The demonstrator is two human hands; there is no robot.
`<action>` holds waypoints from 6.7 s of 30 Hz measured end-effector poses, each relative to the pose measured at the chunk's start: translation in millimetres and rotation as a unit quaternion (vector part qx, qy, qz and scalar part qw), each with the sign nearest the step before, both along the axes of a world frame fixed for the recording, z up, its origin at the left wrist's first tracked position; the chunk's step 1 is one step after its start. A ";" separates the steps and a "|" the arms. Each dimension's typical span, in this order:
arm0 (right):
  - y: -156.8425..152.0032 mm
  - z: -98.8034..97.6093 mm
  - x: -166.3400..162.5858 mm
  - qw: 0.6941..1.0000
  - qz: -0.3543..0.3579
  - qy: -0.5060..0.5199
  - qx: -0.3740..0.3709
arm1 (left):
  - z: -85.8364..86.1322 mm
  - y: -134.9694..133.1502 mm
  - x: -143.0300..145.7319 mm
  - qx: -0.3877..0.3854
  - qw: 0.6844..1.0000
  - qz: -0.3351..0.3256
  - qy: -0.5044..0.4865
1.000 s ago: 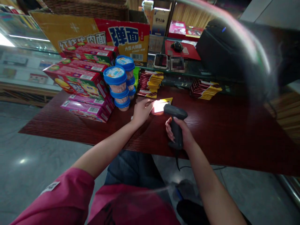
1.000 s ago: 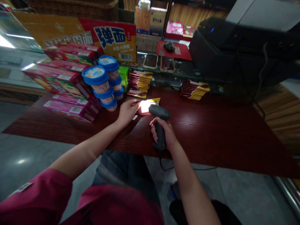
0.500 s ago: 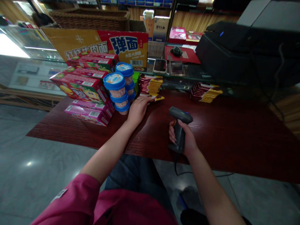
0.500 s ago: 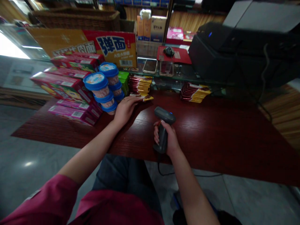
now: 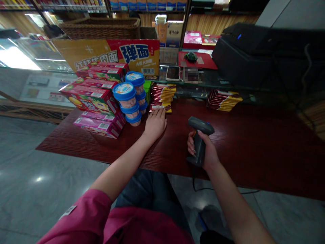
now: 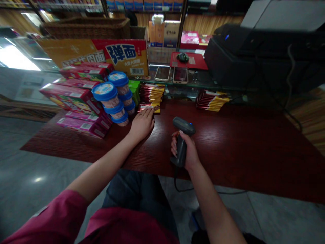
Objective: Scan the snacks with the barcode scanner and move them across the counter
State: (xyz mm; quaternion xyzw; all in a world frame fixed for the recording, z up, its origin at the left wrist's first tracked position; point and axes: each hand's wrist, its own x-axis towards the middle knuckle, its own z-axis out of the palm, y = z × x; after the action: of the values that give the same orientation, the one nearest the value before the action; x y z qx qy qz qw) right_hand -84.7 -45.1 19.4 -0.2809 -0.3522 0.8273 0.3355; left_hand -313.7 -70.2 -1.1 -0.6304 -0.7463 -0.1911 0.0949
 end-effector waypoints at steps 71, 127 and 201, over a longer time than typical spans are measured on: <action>-3.0 0.2 -28.1 0.997 0.067 -0.023 0.017 | -5.5 -0.5 3.4 0.130 0.757 -0.019 -0.640; 29.6 5.5 7.4 0.999 0.010 -0.003 -0.031 | 0.7 32.3 -16.6 0.001 0.998 0.053 0.036; 12.0 0.6 18.4 0.997 0.052 -0.062 0.009 | 25.0 -0.4 -31.1 0.252 0.929 -0.177 -0.203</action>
State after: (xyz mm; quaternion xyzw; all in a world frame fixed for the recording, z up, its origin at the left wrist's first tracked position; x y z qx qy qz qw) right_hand -66.3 -33.1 20.0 -0.3101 -0.3942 0.8212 0.2722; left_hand -344.8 -70.6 23.9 -0.6555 -0.5530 -0.5105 0.0621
